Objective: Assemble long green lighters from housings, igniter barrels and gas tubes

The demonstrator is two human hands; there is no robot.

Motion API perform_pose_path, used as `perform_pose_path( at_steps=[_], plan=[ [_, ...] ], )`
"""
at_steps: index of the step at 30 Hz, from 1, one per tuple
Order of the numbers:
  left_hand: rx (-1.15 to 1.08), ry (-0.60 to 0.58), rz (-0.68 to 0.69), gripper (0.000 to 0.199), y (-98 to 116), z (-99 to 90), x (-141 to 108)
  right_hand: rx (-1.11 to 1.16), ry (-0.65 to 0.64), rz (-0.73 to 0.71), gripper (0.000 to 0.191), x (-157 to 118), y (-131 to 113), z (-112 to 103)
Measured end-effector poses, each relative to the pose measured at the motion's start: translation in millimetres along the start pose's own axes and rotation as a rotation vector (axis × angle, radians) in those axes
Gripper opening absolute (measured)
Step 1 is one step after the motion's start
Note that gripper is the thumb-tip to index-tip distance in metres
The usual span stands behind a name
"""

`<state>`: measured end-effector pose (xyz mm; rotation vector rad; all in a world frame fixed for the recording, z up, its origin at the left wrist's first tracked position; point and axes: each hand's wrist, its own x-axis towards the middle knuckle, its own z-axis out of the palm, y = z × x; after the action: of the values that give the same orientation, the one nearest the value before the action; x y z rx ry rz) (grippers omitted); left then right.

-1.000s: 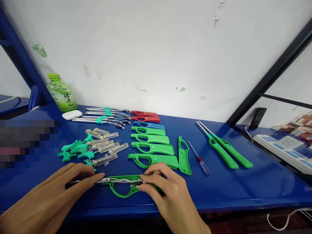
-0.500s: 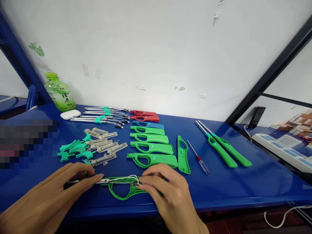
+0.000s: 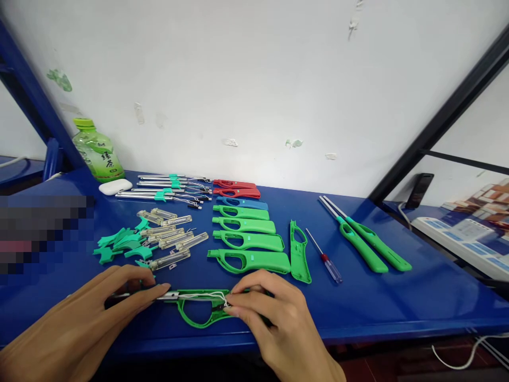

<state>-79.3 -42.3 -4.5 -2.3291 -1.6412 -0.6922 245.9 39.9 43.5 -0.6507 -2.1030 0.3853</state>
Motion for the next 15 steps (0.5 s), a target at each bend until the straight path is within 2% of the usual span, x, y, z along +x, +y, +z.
perform_pose_path(
  at_steps=[7, 13, 15],
  plan=[
    [0.022, -0.024, 0.026, 0.078, -1.5, -0.1, -1.8, 0.085, -0.038, 0.072, 0.014, -2.0, 1.9, -2.4],
    [0.07, -0.042, 0.016, 0.084, -3.1, 0.8, -3.9, 0.156, -0.077, 0.152, 0.013, -2.0, 0.5, -3.3],
    [0.107, -0.05, 0.022, 0.078, -3.8, -0.7, -3.4, 0.146, -0.07, 0.149, 0.013, -2.3, 0.8, -3.0]
  ],
)
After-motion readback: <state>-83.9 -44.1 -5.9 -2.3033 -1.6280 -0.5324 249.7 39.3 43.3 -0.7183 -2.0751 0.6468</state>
